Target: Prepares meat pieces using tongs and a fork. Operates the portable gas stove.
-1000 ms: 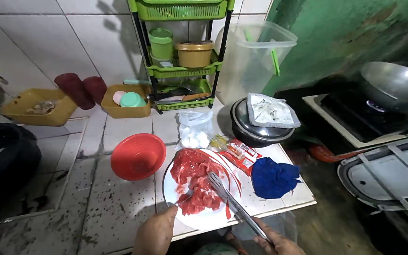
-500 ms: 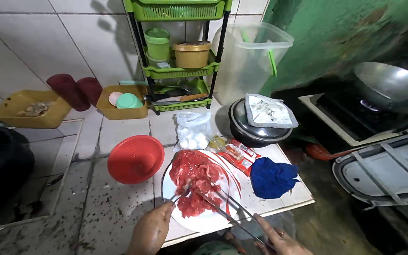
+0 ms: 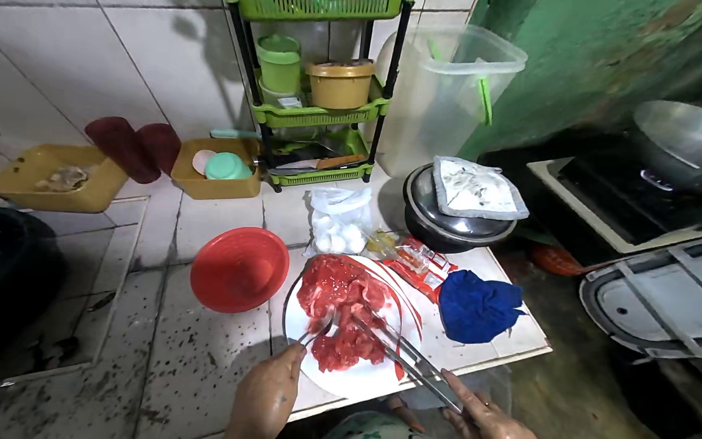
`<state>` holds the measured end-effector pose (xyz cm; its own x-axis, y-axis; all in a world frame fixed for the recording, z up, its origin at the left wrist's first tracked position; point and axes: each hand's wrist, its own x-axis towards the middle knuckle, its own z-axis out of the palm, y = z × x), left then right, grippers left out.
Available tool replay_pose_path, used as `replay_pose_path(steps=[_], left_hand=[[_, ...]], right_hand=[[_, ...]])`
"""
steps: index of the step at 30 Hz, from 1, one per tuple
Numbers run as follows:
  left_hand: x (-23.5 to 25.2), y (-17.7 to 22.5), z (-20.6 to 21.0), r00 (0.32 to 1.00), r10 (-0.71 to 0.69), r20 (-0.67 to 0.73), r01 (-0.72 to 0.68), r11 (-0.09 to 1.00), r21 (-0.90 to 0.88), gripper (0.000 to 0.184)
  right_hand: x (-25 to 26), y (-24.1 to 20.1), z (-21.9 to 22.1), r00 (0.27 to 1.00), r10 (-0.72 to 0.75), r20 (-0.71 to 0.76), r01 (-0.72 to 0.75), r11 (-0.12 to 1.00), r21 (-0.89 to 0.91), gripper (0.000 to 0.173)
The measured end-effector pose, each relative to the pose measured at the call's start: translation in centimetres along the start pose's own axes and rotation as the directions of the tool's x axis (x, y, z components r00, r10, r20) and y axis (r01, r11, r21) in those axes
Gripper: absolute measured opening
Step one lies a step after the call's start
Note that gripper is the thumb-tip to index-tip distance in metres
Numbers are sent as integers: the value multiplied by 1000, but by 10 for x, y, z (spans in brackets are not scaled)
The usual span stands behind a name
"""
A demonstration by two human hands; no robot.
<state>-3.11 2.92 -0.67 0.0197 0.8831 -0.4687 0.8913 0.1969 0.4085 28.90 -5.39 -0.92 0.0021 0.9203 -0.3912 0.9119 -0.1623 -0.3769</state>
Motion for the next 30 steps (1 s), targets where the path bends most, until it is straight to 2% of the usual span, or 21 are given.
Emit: replay_pose_path(steps=[2, 4, 7, 10, 13, 17, 19, 23, 30], left_hand=[[-6, -3, 2, 991, 41, -124, -51, 996, -77, 37], [-11, -3, 1, 985, 85, -153, -105, 986, -126, 35], [-15, 5, -1, 987, 144, -73, -152, 982, -116, 36], [-11, 16, -4, 992, 128, 23, -127, 991, -30, 38], [-9, 20, -2, 989, 145, -25, -145, 989, 25, 37], [-7, 10, -7, 991, 122, -53, -130, 972, -195, 36], [-2, 4, -9, 997, 79, -21, -82, 968, -238, 37], [13, 6, -6, 993, 35, 111, -11, 977, -211, 38], [20, -9, 8, 984, 108, 140, -33, 890, -455, 33]], right_hand=[[0, 6, 0, 1000, 12, 16, -13, 998, 59, 58], [0, 11, 1, 998, 35, 44, -40, 993, 114, 60], [1, 14, -2, 995, 53, 86, -66, 986, 151, 60], [1, 11, -6, 994, 55, 94, -70, 985, 160, 60], [0, 9, -8, 994, 55, 94, -71, 981, 178, 61], [-1, 11, -6, 991, 66, 115, -96, 956, 277, 59], [-2, 12, -5, 991, 71, 115, -102, 951, 293, 58], [-3, 10, -7, 988, 96, 124, -118, 975, 191, 60], [-14, 8, -18, 997, 63, 42, -63, 998, -14, 57]])
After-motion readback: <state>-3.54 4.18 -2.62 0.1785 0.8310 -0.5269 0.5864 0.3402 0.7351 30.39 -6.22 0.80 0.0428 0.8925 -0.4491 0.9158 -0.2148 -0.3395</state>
